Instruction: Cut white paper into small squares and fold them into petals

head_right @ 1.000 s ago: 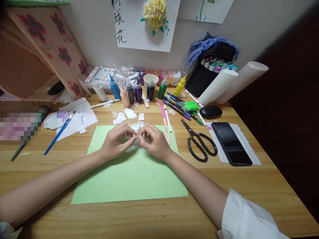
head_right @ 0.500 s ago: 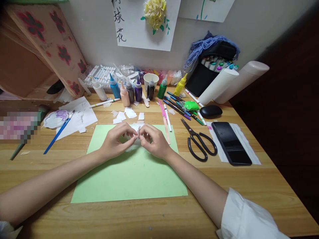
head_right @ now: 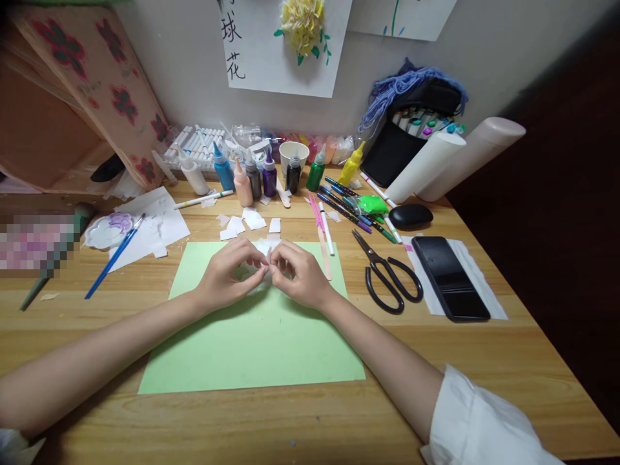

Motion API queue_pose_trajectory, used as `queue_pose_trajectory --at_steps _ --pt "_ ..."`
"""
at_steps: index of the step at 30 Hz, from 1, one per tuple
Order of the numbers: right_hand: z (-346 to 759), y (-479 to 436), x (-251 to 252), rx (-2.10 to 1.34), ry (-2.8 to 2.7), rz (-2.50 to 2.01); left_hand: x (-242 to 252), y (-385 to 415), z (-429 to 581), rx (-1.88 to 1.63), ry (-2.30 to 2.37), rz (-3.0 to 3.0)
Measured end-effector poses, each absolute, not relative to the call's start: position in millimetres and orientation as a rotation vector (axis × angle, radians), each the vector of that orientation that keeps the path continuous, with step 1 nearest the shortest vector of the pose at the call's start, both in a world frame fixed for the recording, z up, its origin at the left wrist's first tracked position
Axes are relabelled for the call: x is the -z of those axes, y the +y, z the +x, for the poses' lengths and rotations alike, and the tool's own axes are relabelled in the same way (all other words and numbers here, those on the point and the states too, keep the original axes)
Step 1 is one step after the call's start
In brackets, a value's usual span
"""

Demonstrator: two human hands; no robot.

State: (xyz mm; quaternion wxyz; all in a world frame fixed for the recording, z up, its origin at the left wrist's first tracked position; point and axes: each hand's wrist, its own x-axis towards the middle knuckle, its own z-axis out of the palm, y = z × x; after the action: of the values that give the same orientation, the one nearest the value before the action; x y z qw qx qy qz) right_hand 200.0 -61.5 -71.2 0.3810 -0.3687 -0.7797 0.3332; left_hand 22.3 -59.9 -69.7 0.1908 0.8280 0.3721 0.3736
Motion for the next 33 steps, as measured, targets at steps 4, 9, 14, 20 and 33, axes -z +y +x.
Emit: queue_pose_trajectory --at_steps 4,9,14,20,33 --pt "199.8 -61.5 71.2 -0.84 -1.991 -0.941 70.0 -60.7 22.5 -1.044 1.05 2.334" --pt "199.6 -61.4 70.9 -0.826 -1.997 -0.941 70.2 -60.9 22.4 -1.05 1.042 2.343" --pt "199.7 -61.9 70.0 -0.838 -1.992 -0.938 70.8 -60.6 22.5 -1.057 1.029 2.352" --pt "199.7 -61.8 70.6 -0.837 -1.989 -0.939 70.6 -60.9 22.4 -1.058 1.02 2.367" --pt "201.1 -61.7 74.1 -0.815 -1.989 -0.946 71.2 -59.7 22.3 -1.059 1.011 2.371"
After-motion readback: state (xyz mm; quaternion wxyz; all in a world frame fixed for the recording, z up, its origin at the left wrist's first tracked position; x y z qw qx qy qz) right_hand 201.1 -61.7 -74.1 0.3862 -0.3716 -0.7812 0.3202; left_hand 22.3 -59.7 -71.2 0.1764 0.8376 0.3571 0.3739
